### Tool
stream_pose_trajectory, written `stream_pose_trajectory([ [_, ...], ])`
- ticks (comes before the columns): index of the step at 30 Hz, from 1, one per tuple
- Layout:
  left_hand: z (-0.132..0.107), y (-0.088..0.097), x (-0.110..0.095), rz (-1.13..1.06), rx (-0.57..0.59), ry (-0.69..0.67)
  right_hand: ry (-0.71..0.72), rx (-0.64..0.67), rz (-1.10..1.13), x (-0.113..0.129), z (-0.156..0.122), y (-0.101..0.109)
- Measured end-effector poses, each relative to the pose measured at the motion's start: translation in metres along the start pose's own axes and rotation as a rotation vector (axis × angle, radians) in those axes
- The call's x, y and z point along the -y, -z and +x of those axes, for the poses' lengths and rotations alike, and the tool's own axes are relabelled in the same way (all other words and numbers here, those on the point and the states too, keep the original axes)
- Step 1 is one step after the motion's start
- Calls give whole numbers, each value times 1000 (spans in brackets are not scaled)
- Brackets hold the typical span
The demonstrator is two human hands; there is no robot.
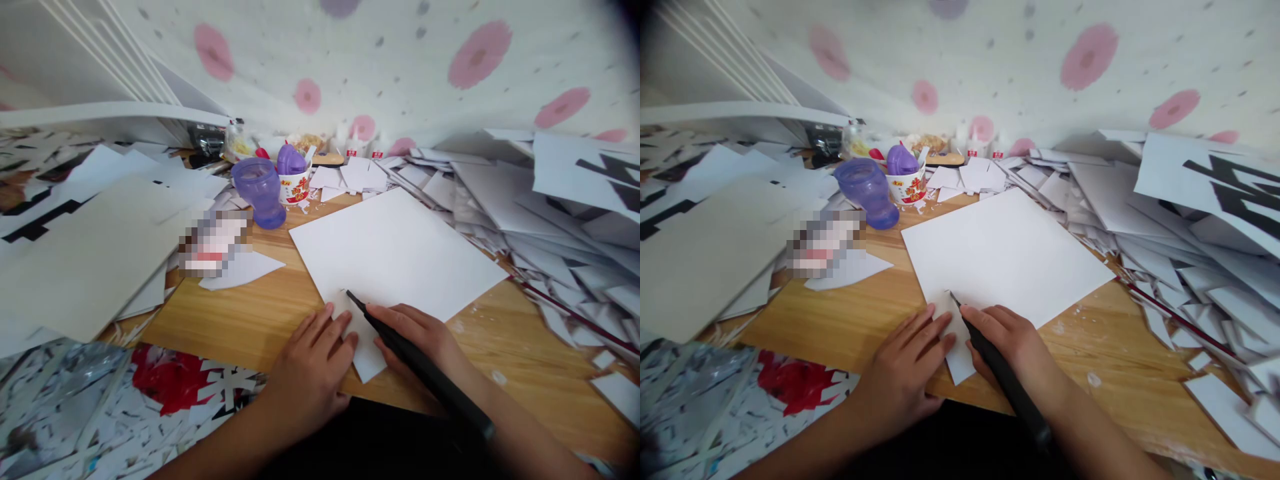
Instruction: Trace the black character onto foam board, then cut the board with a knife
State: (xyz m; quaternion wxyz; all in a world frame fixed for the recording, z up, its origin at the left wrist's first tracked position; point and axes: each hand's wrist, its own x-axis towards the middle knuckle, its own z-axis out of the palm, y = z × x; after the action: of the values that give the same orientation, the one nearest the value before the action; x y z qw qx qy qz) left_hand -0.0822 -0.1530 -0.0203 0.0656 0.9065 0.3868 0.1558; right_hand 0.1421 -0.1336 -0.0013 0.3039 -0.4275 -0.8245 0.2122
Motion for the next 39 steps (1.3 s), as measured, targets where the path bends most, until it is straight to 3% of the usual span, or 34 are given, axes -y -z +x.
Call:
stream_pose_trajectory([
  [39,8,7,-10,43,83,77,65,60,-85,14,-35,12],
])
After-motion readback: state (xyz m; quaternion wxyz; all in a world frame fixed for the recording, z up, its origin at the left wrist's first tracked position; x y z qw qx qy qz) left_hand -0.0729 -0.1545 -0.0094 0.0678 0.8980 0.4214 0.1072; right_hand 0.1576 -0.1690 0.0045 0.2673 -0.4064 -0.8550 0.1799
